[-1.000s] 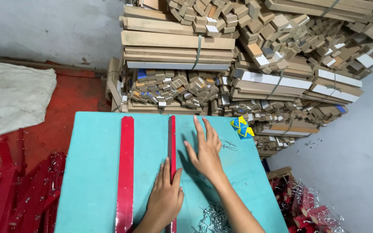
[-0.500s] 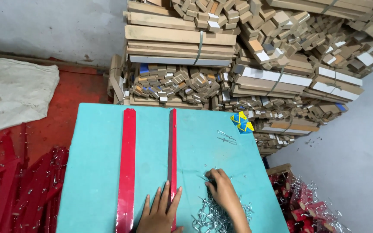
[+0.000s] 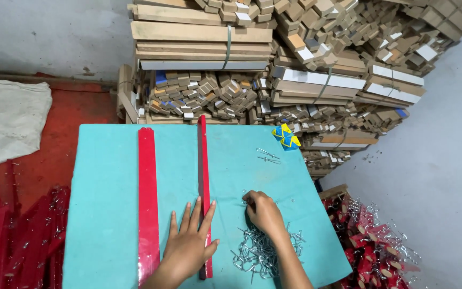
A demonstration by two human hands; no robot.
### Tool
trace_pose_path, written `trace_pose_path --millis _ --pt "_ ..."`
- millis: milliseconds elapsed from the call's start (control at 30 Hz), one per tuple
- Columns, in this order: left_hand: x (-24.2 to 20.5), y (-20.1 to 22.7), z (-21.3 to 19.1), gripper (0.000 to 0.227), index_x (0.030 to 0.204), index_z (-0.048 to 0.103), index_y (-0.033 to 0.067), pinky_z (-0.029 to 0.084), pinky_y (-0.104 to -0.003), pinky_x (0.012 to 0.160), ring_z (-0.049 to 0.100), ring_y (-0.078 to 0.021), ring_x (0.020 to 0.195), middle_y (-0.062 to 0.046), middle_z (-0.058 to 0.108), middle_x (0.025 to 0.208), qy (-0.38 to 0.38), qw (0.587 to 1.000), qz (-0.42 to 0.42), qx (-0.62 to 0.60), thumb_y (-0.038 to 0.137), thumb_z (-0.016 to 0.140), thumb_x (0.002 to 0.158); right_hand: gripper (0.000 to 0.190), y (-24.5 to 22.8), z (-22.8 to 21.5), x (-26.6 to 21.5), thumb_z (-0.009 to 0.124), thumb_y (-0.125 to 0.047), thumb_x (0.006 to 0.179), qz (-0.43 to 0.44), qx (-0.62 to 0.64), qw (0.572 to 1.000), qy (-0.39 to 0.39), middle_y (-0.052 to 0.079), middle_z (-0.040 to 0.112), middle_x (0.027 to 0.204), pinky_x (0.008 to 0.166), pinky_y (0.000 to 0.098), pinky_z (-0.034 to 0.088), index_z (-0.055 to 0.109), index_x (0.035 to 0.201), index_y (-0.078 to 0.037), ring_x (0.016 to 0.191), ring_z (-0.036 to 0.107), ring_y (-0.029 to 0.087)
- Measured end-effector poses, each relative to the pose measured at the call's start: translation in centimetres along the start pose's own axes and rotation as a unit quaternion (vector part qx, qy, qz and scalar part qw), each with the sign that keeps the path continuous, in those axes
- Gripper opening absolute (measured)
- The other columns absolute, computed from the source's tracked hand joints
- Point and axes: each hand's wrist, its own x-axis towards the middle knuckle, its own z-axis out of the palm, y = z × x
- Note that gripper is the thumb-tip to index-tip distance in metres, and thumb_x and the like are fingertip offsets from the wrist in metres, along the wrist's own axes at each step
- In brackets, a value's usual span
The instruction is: The person is manually attaching small metal hooks to red plastic display strips by inserting them into pre-drilled holes.
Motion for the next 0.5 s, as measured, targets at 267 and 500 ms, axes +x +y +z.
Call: trace_pose_path --millis 267,500 --pt "-2.3 -0.3 -3.9 0.090 0.164 -0.023 0.0303 -0.011 -0.069 0.120 -0.019 -0.0330 0.160 -0.008 -0.024 0.174 -0.088 0.994 0.015 -0.057 0.064 0.038 0.107 0.011 -1.8 -1.2 -0.9 0.063 -0.009 0.087 0.006 0.074 0.997 0.025 0.001 0.074 0.089 0.070 0.0343 0.050 0.070 0.094 -0.015 0.079 0.068 0.019" --pt "-2.7 -1.0 -3.5 0.108 0.163 -0.027 0.0317 -0.013 -0.066 0.120 -0.026 -0.0300 0.160 -0.005 -0.032 0.173 -0.120 0.990 0.031 -0.073 0.075 0.051 0.103 0.005 -5.0 -1.6 -2.3 0.067 -0.009 0.093 -0.064 0.170 0.983 0.031 -0.001 0.079 0.090 0.076 0.0265 0.054 0.070 0.091 -0.013 0.085 0.076 0.012"
